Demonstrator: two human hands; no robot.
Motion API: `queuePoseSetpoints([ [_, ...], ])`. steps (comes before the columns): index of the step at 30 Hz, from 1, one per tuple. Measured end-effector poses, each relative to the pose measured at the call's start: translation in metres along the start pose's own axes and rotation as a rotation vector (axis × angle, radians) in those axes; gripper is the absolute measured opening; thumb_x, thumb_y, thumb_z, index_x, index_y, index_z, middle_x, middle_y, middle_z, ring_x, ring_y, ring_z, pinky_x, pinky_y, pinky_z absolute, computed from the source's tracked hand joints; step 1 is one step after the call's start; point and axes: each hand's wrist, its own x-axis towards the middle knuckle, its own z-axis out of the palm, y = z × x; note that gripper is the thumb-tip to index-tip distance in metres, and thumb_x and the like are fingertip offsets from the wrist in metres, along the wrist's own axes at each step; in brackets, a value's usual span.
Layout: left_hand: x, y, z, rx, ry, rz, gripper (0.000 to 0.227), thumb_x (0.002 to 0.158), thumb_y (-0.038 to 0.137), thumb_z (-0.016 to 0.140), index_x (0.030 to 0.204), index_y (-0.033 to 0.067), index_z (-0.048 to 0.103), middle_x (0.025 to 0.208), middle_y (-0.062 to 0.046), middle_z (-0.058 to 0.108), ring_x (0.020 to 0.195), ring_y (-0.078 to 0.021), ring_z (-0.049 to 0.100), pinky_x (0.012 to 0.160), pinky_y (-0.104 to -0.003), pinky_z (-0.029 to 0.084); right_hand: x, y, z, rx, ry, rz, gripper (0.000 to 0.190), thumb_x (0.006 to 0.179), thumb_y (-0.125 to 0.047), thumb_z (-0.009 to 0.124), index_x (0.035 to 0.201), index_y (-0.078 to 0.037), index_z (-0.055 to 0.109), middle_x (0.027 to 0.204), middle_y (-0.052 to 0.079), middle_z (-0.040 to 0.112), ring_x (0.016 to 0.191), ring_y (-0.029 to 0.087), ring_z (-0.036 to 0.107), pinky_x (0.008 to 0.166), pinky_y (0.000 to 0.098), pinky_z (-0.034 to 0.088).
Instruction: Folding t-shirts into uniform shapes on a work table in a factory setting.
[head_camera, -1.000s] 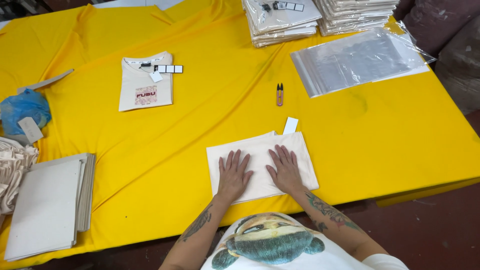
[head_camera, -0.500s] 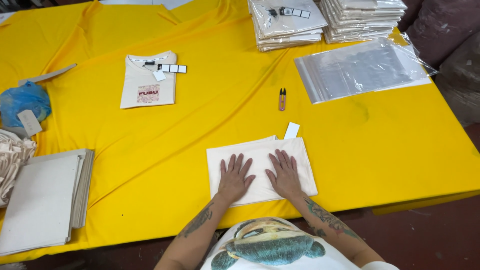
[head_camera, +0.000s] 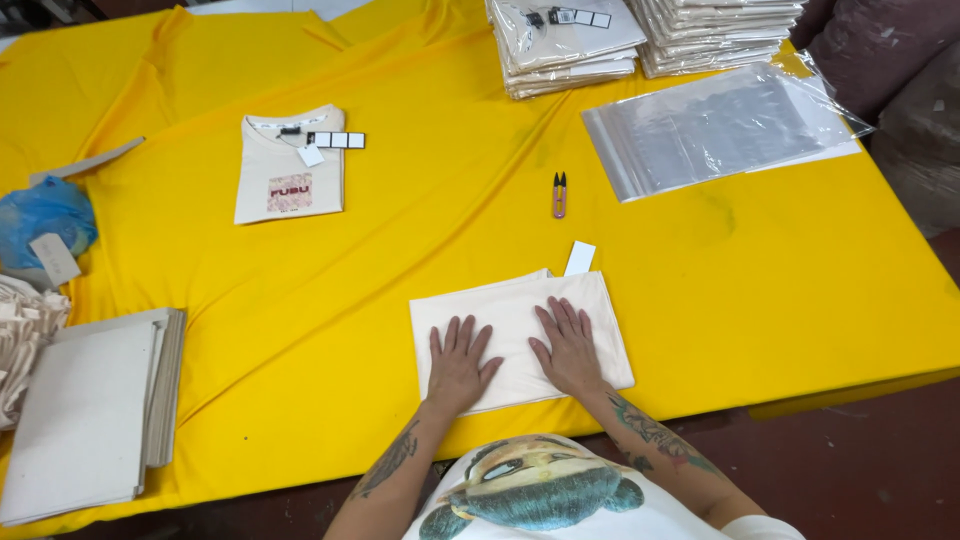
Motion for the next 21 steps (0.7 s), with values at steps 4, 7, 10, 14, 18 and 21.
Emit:
queuePoseSetpoints([
  [4,0.009,-0.001,-0.001,-0.057,0.016,-0.002,0.063,0.103,0.067,0.032,0.149,0.0264,0.049,0.157,-0.01,0.041,0.153,-0.0328,0.025,0.121,-0.067,0.005,0.0,-0.001,-0.002,0.003,-0.003,0.005,0.059,0.101,-0.051,0.051,0.153,-0.024,0.049,0.159,0.011,0.043,0.151,0.03,0.034,0.122,0.0539,0.02],
  [7,0.01,0.019,-0.025,-0.066,-0.016,0.033,0.063,0.106,0.062,0.028,0.156,0.0257,0.041,0.164,-0.014,0.032,0.156,-0.0344,0.018,0.121,-0.066,0.0,-0.001,0.0,-0.001,0.001,0.009,0.002,0.059,0.1,-0.051,0.053,0.152,-0.023,0.05,0.159,0.011,0.043,0.15,0.03,0.034,0.122,0.054,0.02],
  [10,0.015,0.019,-0.005,0.023,-0.134,0.02,0.065,0.106,0.064,0.02,0.161,0.0313,0.029,0.169,-0.012,0.022,0.158,-0.0335,0.01,0.122,-0.066,-0.001,0.0,0.0,0.002,-0.011,0.01,0.003,0.059,0.1,-0.051,0.053,0.152,-0.023,0.049,0.159,0.011,0.043,0.15,0.03,0.034,0.122,0.0542,0.02],
  [14,0.013,0.021,-0.025,-0.037,-0.107,0.026,0.064,0.106,0.063,0.024,0.159,0.0287,0.036,0.166,-0.014,0.028,0.157,-0.035,0.013,0.12,-0.067,-0.007,-0.002,0.001,0.004,0.004,0.023,0.008,0.059,0.1,-0.052,0.054,0.152,-0.023,0.05,0.159,0.01,0.043,0.15,0.03,0.035,0.122,0.054,0.021],
  [18,0.008,0.018,-0.027,0.007,-0.136,0.034,0.063,0.107,0.06,0.02,0.162,0.0313,0.029,0.169,-0.011,0.023,0.158,-0.0327,0.01,0.121,-0.066,-0.007,-0.004,-0.001,0.003,0.001,0.025,0.005,0.059,0.1,-0.052,0.053,0.151,-0.023,0.05,0.159,0.01,0.044,0.149,0.03,0.036,0.122,0.054,0.022],
  [21,0.014,0.018,-0.03,0.022,-0.145,0.034,0.064,0.106,0.061,0.019,0.162,0.0324,0.028,0.17,-0.011,0.022,0.158,-0.0324,0.01,0.121,-0.066,-0.005,0.001,0.0,0.0,0.003,0.023,0.006,0.059,0.1,-0.052,0.053,0.151,-0.023,0.05,0.159,0.01,0.044,0.149,0.03,0.036,0.122,0.0543,0.022],
])
